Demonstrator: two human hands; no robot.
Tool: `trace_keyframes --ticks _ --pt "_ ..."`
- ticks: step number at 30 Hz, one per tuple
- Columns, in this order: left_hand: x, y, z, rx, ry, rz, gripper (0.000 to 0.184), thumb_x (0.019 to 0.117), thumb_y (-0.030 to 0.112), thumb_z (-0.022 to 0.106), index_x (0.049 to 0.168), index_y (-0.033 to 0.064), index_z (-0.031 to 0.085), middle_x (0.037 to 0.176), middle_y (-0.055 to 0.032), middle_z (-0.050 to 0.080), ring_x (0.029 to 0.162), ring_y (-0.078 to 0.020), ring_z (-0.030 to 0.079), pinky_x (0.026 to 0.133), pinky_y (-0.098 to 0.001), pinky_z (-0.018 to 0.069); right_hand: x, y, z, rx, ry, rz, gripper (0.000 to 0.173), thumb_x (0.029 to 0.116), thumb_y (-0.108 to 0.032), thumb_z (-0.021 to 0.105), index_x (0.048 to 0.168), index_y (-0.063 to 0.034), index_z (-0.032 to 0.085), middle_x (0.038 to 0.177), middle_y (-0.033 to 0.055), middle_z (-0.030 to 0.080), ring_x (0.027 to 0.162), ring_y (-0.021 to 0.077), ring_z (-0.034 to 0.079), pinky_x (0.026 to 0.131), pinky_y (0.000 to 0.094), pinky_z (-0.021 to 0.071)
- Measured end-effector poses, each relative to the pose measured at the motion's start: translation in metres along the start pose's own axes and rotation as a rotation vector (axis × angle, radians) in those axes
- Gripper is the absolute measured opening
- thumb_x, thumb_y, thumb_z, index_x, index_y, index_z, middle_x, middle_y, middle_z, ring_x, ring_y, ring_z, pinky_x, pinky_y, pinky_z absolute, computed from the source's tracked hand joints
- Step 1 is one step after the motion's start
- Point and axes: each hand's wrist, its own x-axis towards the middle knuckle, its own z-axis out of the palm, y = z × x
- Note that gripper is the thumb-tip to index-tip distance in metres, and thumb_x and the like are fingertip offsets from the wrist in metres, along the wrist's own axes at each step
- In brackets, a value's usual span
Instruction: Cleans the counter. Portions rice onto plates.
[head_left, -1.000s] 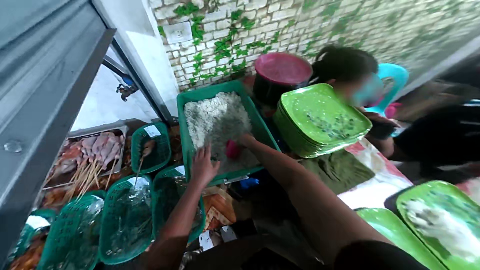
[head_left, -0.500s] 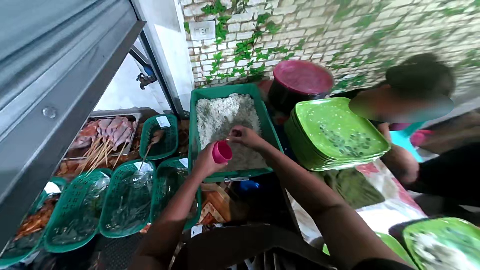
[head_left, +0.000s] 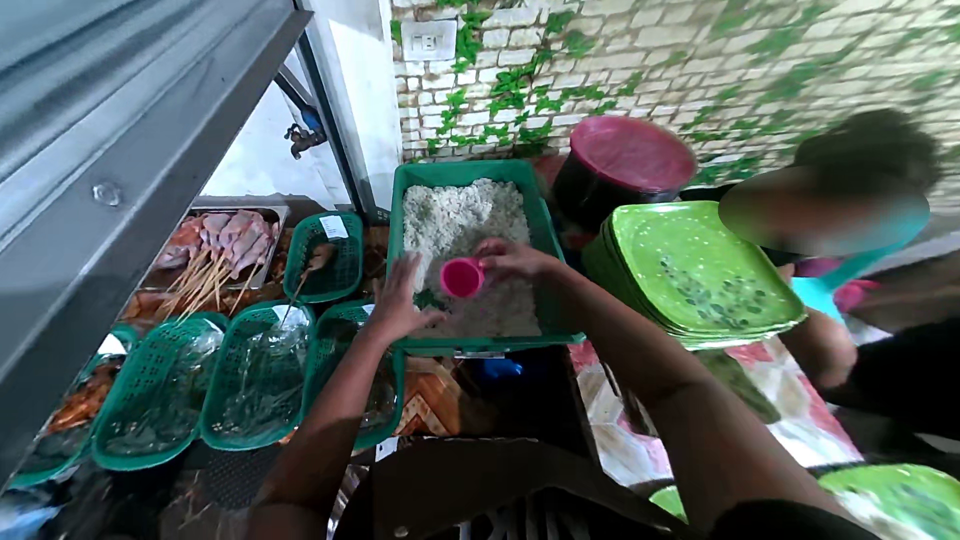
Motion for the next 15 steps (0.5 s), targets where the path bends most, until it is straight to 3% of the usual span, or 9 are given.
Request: trace_keyframes --ticks 2,3,4,5,6,8,11,13,15 --pt "0.016 -0.014 0.005 0.075 0.038 -0.259 0.096 0.0933 0.057 0.067 0.165 0.0175 0.017 0.17 -0.0191 0.014 0.156 -0.04 0.018 0.121 -0.0687 0.0148 0.038 0.015 -0.012 -0.312 0.291 -0.039 0.043 0.0908 -0.026 0.079 0.123 0.0002 0.066 0.118 0.024 0.068 0.107 0.0351 0.067 0.094 0.0555 0.0546" --pt "0.023 -0.019 0.01 0.092 0.022 -0.354 0.091 0.0985 0.053 0.061 0.166 0.0181 0.011 0.17 -0.0207 0.014 0.154 -0.0407 0.024 0.12 -0.0662 0.0208 0.054 0.019 -0.013 -0.48 0.385 -0.056 0.047 0.0856 -0.032 0.084 0.117 0.0 0.07 0.123 0.0261 0.065 0.114 0.0395 0.064 0.096 0.0594 0.0527" --pt "0.029 -0.021 0.014 0.114 -0.009 -0.422 0.085 0.1026 0.045 0.057 0.166 0.0199 0.007 0.168 -0.021 0.02 0.147 -0.0405 0.039 0.116 -0.0626 0.0321 0.068 0.022 -0.012 -0.643 0.414 -0.039 0.049 0.084 -0.036 0.084 0.116 -0.0017 0.07 0.138 0.0269 0.056 0.128 0.0429 0.055 0.102 0.0607 0.0498" --pt "0.034 -0.021 0.016 0.14 -0.049 -0.465 0.081 0.105 0.035 0.054 0.166 0.0231 0.003 0.164 -0.0203 0.03 0.132 -0.039 0.056 0.106 -0.0576 0.0469 0.082 0.026 -0.01 -0.791 0.397 -0.005 0.048 0.0859 -0.034 0.083 0.121 -0.0035 0.069 0.152 0.027 0.043 0.139 0.0459 0.044 0.105 0.062 0.0474" --pt "0.037 -0.021 0.015 0.132 -0.088 -0.491 0.081 0.1054 0.025 0.051 0.166 0.0259 -0.002 0.163 -0.0189 0.033 0.122 -0.0378 0.064 0.1 -0.0543 0.0526 0.094 0.03 -0.006 -0.913 0.36 0.031 0.045 0.0887 -0.025 0.08 0.127 -0.0046 0.067 0.16 0.0273 0.032 0.145 0.0488 0.036 0.106 0.0638 0.0466" --pt "0.039 -0.019 0.013 0.128 -0.131 -0.513 0.087 0.102 0.011 0.05 0.165 0.0283 -0.007 0.163 -0.0171 0.034 0.117 -0.0364 0.066 0.097 -0.0514 0.0552 0.115 0.047 0.002 -1.05 0.285 0.107 0.037 0.0893 -0.009 0.076 0.126 -0.005 0.07 0.164 0.0263 0.026 0.145 0.0517 0.034 0.099 0.0645 0.0514" --pt "0.04 -0.02 0.012 0.137 -0.139 -0.515 0.09 0.1 0.006 0.049 0.165 0.028 -0.009 0.16 -0.0179 0.038 0.117 -0.036 0.066 0.097 -0.0516 0.0546 0.128 0.05 0.017 -1.0 0.197 0.275 0.038 0.0946 -0.004 0.068 0.131 0.0033 0.063 0.163 0.0262 0.027 0.14 0.0515 0.042 0.097 0.0636 0.0532" --pt "0.04 -0.023 0.015 0.127 -0.128 -0.515 0.091 0.0997 0.006 0.051 0.165 0.028 -0.009 0.16 -0.0188 0.037 0.113 -0.0365 0.068 0.095 -0.0529 0.0553 0.129 0.057 0.024 -0.888 0.131 0.39 0.055 0.0979 -0.014 0.067 0.147 -0.0002 0.047 0.162 0.0291 0.027 0.133 0.0514 0.05 0.099 0.0635 0.0509" --pt "0.04 -0.025 0.016 0.119 -0.11 -0.516 0.094 0.0985 0.007 0.054 0.165 0.029 -0.008 0.159 -0.0194 0.039 0.108 -0.0368 0.069 0.091 -0.0538 0.0564 0.129 0.073 0.031 -0.901 0.016 0.397 0.06 0.0879 -0.025 0.081 0.139 -0.0021 0.059 0.162 0.0289 0.028 0.14 0.0499 0.043 0.105 0.0646 0.0457"
